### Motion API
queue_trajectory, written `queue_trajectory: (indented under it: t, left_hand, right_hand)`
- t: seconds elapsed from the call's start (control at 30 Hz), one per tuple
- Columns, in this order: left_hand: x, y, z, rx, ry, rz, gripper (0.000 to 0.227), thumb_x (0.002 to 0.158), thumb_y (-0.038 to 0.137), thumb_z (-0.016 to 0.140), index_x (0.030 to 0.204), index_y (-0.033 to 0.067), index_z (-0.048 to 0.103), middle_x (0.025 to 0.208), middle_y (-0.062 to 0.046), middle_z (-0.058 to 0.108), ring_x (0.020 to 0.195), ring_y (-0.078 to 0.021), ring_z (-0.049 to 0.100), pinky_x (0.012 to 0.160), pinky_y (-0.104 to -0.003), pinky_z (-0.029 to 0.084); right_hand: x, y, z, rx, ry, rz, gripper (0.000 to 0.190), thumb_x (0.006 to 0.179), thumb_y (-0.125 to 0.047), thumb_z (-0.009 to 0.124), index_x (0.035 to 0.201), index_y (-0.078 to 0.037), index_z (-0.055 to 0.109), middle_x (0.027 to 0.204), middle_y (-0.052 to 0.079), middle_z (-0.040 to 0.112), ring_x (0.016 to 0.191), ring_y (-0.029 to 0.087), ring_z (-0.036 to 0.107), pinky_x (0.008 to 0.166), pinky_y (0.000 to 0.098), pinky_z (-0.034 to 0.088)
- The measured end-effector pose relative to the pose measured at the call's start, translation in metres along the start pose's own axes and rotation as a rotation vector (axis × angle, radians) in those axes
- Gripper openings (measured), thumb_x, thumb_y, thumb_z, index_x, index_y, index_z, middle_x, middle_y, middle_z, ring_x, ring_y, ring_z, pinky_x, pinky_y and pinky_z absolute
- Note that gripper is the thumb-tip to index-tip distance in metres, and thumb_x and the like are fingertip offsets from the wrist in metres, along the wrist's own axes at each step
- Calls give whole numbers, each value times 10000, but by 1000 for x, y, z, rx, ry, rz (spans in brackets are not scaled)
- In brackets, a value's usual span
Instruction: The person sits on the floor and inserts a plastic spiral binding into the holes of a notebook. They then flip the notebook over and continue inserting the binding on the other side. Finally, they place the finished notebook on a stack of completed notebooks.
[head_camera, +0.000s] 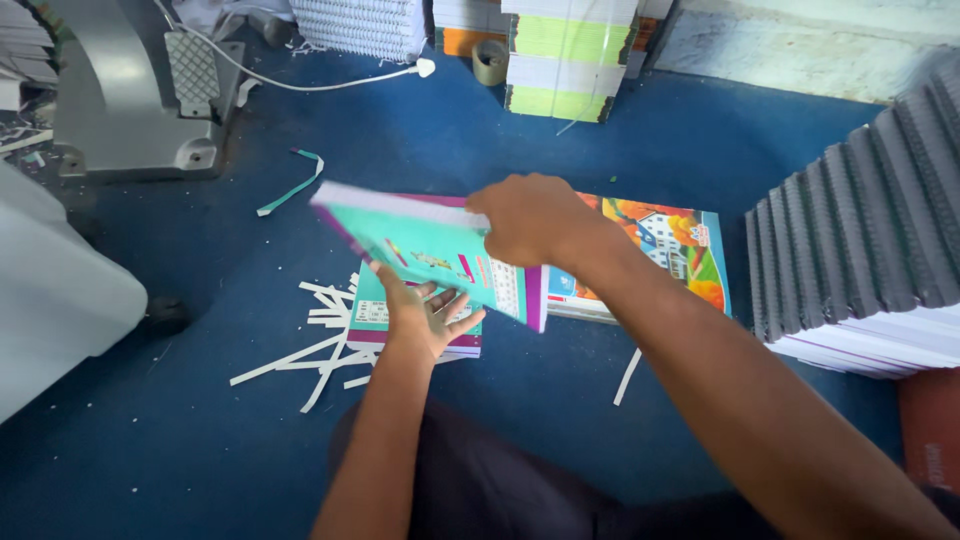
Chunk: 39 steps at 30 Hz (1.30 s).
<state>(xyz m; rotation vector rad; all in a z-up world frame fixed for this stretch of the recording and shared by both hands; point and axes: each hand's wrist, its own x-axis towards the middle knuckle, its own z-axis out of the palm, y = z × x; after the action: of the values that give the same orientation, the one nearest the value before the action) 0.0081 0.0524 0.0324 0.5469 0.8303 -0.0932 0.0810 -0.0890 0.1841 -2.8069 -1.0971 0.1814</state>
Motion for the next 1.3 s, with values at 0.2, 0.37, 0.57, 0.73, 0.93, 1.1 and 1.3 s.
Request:
queue_trajectory:
  t: [0.2, 0.37, 0.57, 0.73, 0.93, 1.1, 1.3]
  left_hand:
    - [-21, 0, -6, -289, -149, -9, 1278, 794, 943, 182, 1570, -72, 241, 1380, -266, 466, 1194, -374, 608, 1055, -661, 462]
    - [-16, -6, -14, -291, -324, 49, 1162, 828, 904, 297, 1501, -42, 333, 1305, -252, 549, 1159, -384, 627, 1083, -628, 449]
    - [1, -7, -23, -347, -717, 113, 697, 983, 606, 534, 1383, 36, 541, 1311, -224, 661, 1205, -367, 676, 991, -529, 538]
    - [-1, -21, -11, -258, -557, 14, 709, 841, 600, 659, 1240, 15, 629, 1140, -180, 712, 1012, -327, 729, 842, -455, 605]
    - [7, -39, 8, 122, -523, 78, 508, 796, 218, 816, 1247, 82, 626, 1122, -100, 712, 1055, -237, 711, 923, -437, 599]
    - [18, -54, 14, 277, -468, 1, 508, 808, 231, 797, 1263, 79, 630, 1169, -70, 701, 1126, -206, 686, 980, -430, 566]
    - [29, -64, 11, 347, -498, -51, 538, 823, 192, 782, 1313, 92, 586, 1229, -53, 676, 1210, -202, 637, 1041, -426, 531]
  right_hand:
    - [-40, -23, -23, -243, -54, -124, 473, 765, -111, 687, 1230, -199, 685, 914, 137, 753, 872, 353, 714, 737, 497, 551]
    - [-76, 0, -38, -341, 158, -274, 407, 792, -66, 687, 1187, -164, 695, 854, 118, 743, 780, 325, 725, 627, 453, 548]
    - [-114, 45, -45, -508, 351, -402, 480, 746, -121, 687, 1226, -143, 693, 1061, 96, 746, 905, 254, 737, 718, 364, 578]
    - [-142, 77, -32, -717, 374, -407, 439, 826, -162, 671, 1265, -174, 668, 1184, 61, 713, 1091, 218, 709, 863, 343, 587]
    - [-172, 116, 0, -660, 465, -421, 402, 858, -165, 656, 1260, -156, 658, 1228, 107, 702, 1140, 253, 698, 930, 366, 583]
    - [-191, 142, 35, -649, 507, -399, 363, 877, -179, 659, 1238, -141, 671, 1233, 131, 692, 1130, 268, 696, 921, 371, 589]
    - [-209, 153, 77, -512, 470, -339, 408, 843, -146, 644, 1250, -136, 663, 1222, 143, 685, 1133, 296, 687, 932, 409, 572]
